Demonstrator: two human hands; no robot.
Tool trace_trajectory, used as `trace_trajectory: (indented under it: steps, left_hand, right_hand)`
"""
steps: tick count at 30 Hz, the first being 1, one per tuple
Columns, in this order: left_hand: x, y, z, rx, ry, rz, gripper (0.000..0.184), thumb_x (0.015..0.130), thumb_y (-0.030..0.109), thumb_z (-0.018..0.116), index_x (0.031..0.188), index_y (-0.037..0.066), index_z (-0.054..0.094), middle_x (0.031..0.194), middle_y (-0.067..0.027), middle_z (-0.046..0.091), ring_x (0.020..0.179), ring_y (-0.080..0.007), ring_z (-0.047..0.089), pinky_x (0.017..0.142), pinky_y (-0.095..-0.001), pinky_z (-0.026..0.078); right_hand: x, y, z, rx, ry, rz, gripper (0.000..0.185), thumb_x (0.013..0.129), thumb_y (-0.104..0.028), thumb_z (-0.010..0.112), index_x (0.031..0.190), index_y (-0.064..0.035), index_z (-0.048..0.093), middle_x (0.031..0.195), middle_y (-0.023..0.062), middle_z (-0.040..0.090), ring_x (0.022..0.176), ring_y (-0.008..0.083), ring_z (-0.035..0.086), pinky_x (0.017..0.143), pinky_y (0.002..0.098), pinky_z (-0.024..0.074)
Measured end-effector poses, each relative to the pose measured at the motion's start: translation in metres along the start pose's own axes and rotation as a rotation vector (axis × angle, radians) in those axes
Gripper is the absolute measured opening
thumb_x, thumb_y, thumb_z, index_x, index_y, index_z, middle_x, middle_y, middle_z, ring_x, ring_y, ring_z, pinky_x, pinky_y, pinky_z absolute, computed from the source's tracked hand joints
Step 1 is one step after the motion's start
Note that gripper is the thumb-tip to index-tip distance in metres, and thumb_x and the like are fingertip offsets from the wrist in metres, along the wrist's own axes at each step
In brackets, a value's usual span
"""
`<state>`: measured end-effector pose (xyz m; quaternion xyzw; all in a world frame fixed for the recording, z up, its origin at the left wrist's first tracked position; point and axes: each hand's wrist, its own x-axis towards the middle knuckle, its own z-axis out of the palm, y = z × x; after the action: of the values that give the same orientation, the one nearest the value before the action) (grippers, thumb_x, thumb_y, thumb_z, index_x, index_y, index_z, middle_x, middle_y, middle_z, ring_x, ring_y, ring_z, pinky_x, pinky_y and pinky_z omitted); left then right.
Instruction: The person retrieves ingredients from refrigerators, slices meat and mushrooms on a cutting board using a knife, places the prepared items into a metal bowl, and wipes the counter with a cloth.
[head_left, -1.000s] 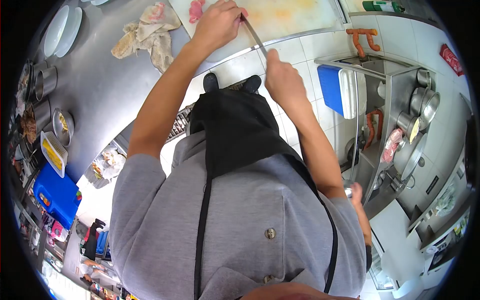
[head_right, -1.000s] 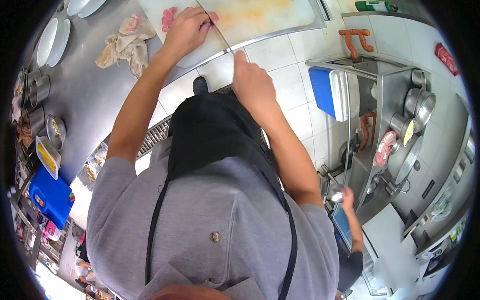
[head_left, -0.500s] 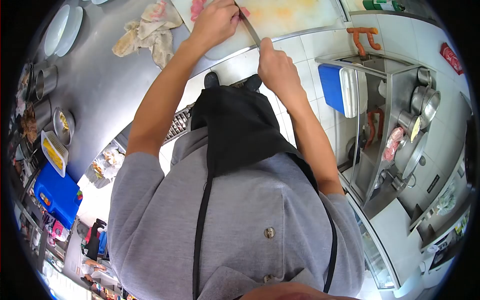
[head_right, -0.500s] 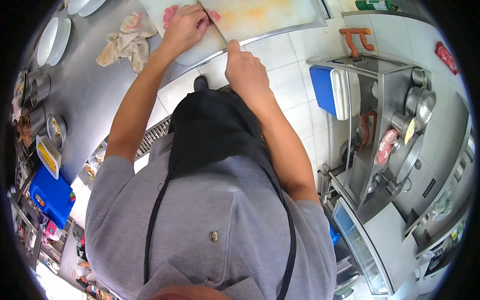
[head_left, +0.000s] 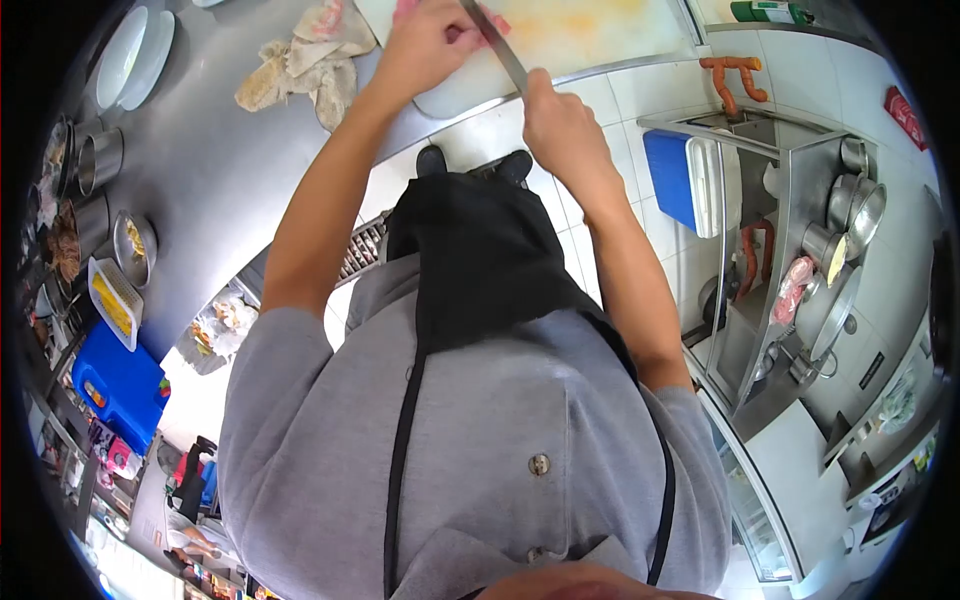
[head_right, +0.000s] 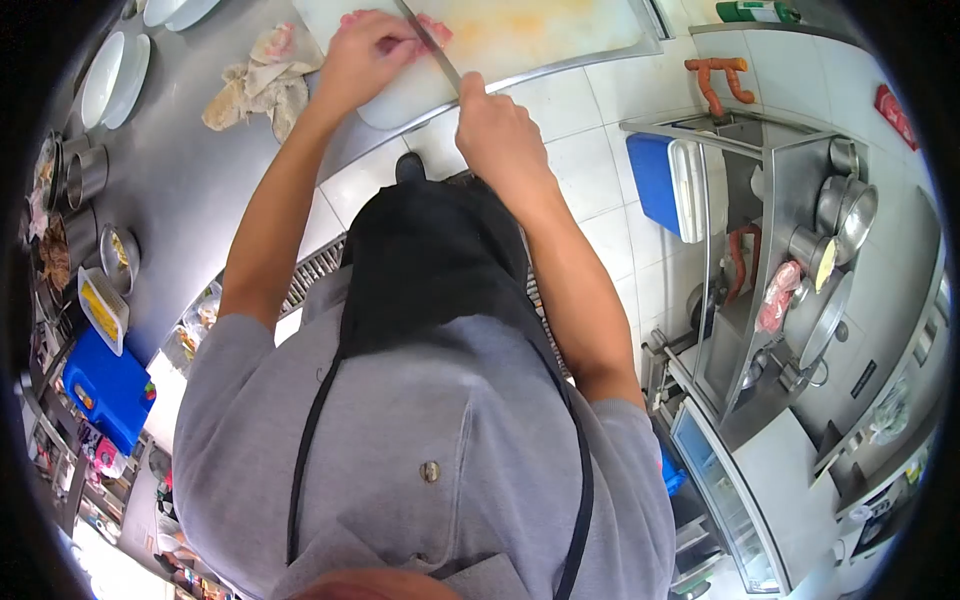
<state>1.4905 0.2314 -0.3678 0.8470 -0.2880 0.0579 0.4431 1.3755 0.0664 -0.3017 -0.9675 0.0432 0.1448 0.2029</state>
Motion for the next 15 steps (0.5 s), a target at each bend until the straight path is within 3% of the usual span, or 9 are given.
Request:
trace_trajectory:
  steps: [1, 3, 4, 6, 7, 9, 13, 15]
  left_hand:
    - [0.001, -0.003, -0.006, 0.002, 0.000, 0.008, 0.006, 0.078, 0.010, 0.066, 0.081, 0.006, 0.068, 0.087, -0.0109, 0.064, 0.092, -0.0332, 0.060, 0.097, -0.0491, 0.038]
    - [-0.004, -0.002, -0.016, -0.288, -0.002, -0.315, 0.012, 0.076, 0.008, 0.066, 0.087, 0.006, 0.070, 0.087, -0.0136, 0.064, 0.093, -0.0346, 0.061, 0.093, -0.0458, 0.043]
    - [-0.002, 0.000, -0.019, -0.292, -0.001, -0.321, 0.012, 0.076, 0.008, 0.066, 0.087, 0.006, 0.070, 0.087, -0.0136, 0.064, 0.093, -0.0346, 0.061, 0.093, -0.0458, 0.043]
    - [0.005, 0.006, -0.024, 0.004, -0.156, -0.152, 0.013, 0.076, 0.006, 0.065, 0.087, 0.004, 0.070, 0.086, -0.0162, 0.063, 0.091, -0.0365, 0.061, 0.089, -0.0417, 0.046]
    - [0.008, 0.005, -0.022, 0.004, -0.152, -0.152, 0.013, 0.076, 0.006, 0.065, 0.087, 0.004, 0.070, 0.086, -0.0162, 0.063, 0.091, -0.0365, 0.061, 0.089, -0.0417, 0.046]
    - [0.007, -0.001, -0.014, 0.046, -0.086, 0.072, 0.010, 0.077, 0.008, 0.066, 0.085, 0.003, 0.070, 0.086, -0.0181, 0.064, 0.089, -0.0370, 0.061, 0.087, -0.0430, 0.045]
    - [0.003, -0.013, -0.007, 0.255, -0.103, 0.057, 0.011, 0.079, 0.009, 0.066, 0.087, 0.002, 0.070, 0.089, -0.0114, 0.065, 0.087, -0.0312, 0.062, 0.081, -0.0423, 0.049]
    - [0.000, -0.002, -0.011, 0.028, -0.074, -0.215, 0.011, 0.080, 0.008, 0.066, 0.088, 0.001, 0.069, 0.090, -0.0130, 0.065, 0.085, -0.0331, 0.064, 0.080, -0.0419, 0.051]
  right_hand:
    - [-0.008, 0.000, -0.009, 0.001, -0.036, 0.038, 0.013, 0.086, -0.002, 0.045, 0.099, -0.0001, 0.043, 0.083, 0.0320, 0.064, 0.082, 0.0529, 0.063, 0.073, 0.0608, 0.0483]
    - [-0.028, -0.004, -0.019, 0.002, -0.088, 0.084, 0.013, 0.086, -0.002, 0.045, 0.099, 0.0000, 0.043, 0.083, 0.0319, 0.064, 0.083, 0.0530, 0.063, 0.074, 0.0609, 0.0480]
    - [-0.037, -0.007, -0.022, -0.027, -0.125, 0.103, 0.014, 0.086, -0.001, 0.045, 0.100, 0.0003, 0.043, 0.083, 0.0319, 0.064, 0.083, 0.0532, 0.062, 0.074, 0.0608, 0.0480]
    - [-0.041, -0.007, -0.018, -0.060, -0.166, 0.122, 0.015, 0.085, -0.001, 0.045, 0.101, 0.0006, 0.044, 0.083, 0.0319, 0.064, 0.084, 0.0534, 0.062, 0.075, 0.0607, 0.0480]
    - [-0.038, -0.005, -0.007, -0.037, -0.146, 0.095, 0.016, 0.085, -0.001, 0.045, 0.101, 0.0008, 0.044, 0.083, 0.0318, 0.064, 0.084, 0.0531, 0.063, 0.075, 0.0604, 0.0483]
    - [-0.024, -0.004, 0.014, -0.032, -0.078, 0.050, 0.016, 0.085, -0.002, 0.046, 0.100, 0.0012, 0.044, 0.084, 0.0309, 0.065, 0.084, 0.0517, 0.063, 0.075, 0.0591, 0.0493]
    - [-0.002, -0.006, 0.011, 0.013, -0.054, 0.023, 0.016, 0.085, -0.002, 0.046, 0.101, 0.0003, 0.045, 0.084, 0.0302, 0.065, 0.084, 0.0508, 0.064, 0.075, 0.0584, 0.0498]
    - [-0.017, -0.014, -0.009, -0.002, -0.088, 0.080, 0.016, 0.085, -0.001, 0.046, 0.101, 0.0000, 0.045, 0.084, 0.0306, 0.065, 0.084, 0.0508, 0.064, 0.075, 0.0586, 0.0498]
